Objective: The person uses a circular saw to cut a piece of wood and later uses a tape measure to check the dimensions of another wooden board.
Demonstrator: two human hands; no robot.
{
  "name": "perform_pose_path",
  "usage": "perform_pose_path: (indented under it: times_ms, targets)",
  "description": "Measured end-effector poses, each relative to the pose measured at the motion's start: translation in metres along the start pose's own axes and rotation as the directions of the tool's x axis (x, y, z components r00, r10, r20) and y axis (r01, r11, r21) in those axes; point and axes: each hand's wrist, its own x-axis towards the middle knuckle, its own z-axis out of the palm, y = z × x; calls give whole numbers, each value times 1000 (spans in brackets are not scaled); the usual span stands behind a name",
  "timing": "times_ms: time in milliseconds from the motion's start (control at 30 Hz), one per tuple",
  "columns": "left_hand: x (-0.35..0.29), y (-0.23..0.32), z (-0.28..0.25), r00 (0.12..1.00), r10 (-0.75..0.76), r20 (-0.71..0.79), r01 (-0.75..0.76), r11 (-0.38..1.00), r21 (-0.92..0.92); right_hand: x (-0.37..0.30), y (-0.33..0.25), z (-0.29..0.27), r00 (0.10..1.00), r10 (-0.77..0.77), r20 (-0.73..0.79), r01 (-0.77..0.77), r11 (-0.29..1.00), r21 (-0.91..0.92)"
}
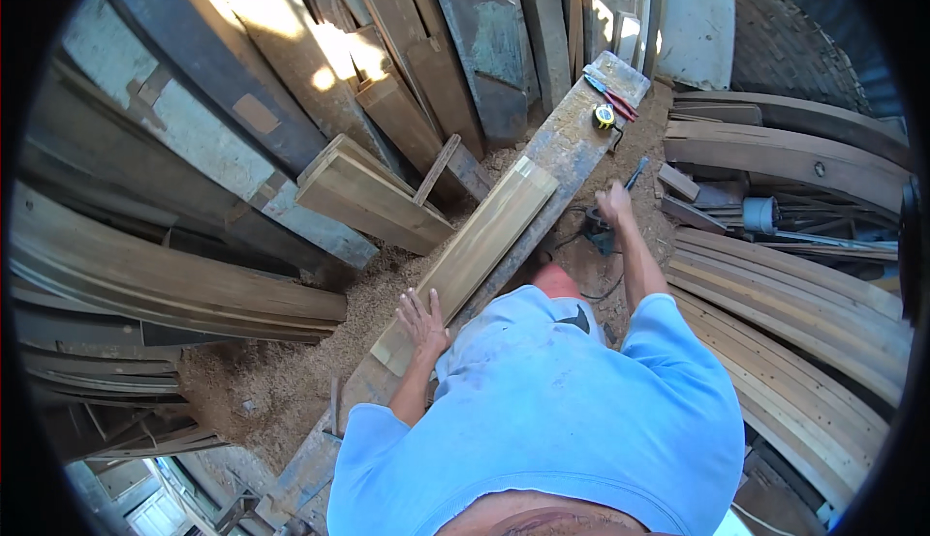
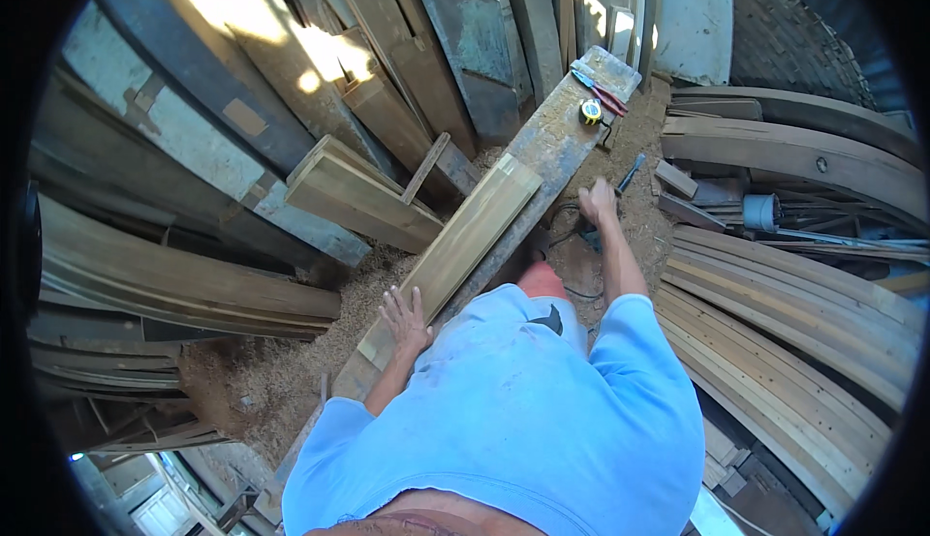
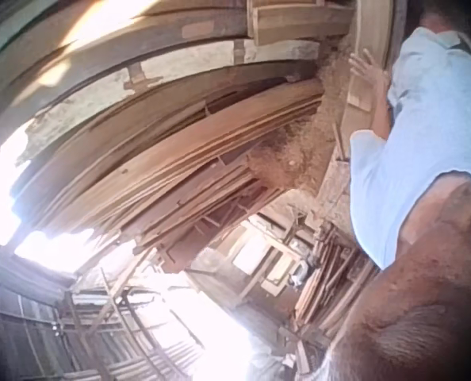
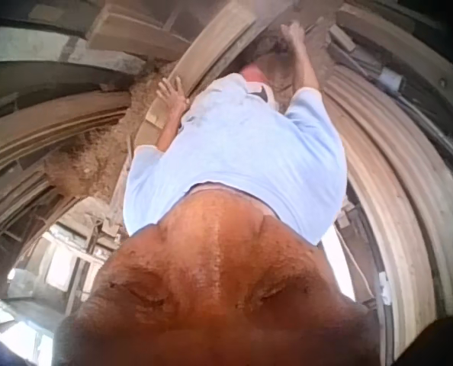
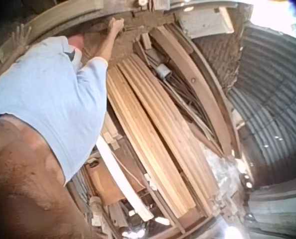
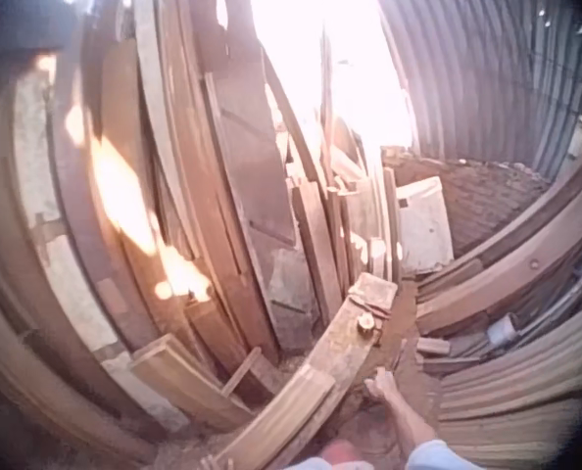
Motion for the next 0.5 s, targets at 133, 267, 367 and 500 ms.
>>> perform_pose_path:
  times_ms: [133,267,367,500]
  targets:
    - [21,41,29,993,-40,109,61,978,-198,89,-41,-31,987,-154,-47,147,982,-121]
    - [52,96,-19,899,-230,372,337,907,-252,138,-95,-59,995,-8,101,30,975,-222]
    - [67,99,-33,861,-238,450,381,887,-261,188,-77,-41,977,-126,172,172,941,-290]
    - [65,92,-33,859,-224,460,390,869,-304,203,-70,-15,990,-67,125,107,931,-349]
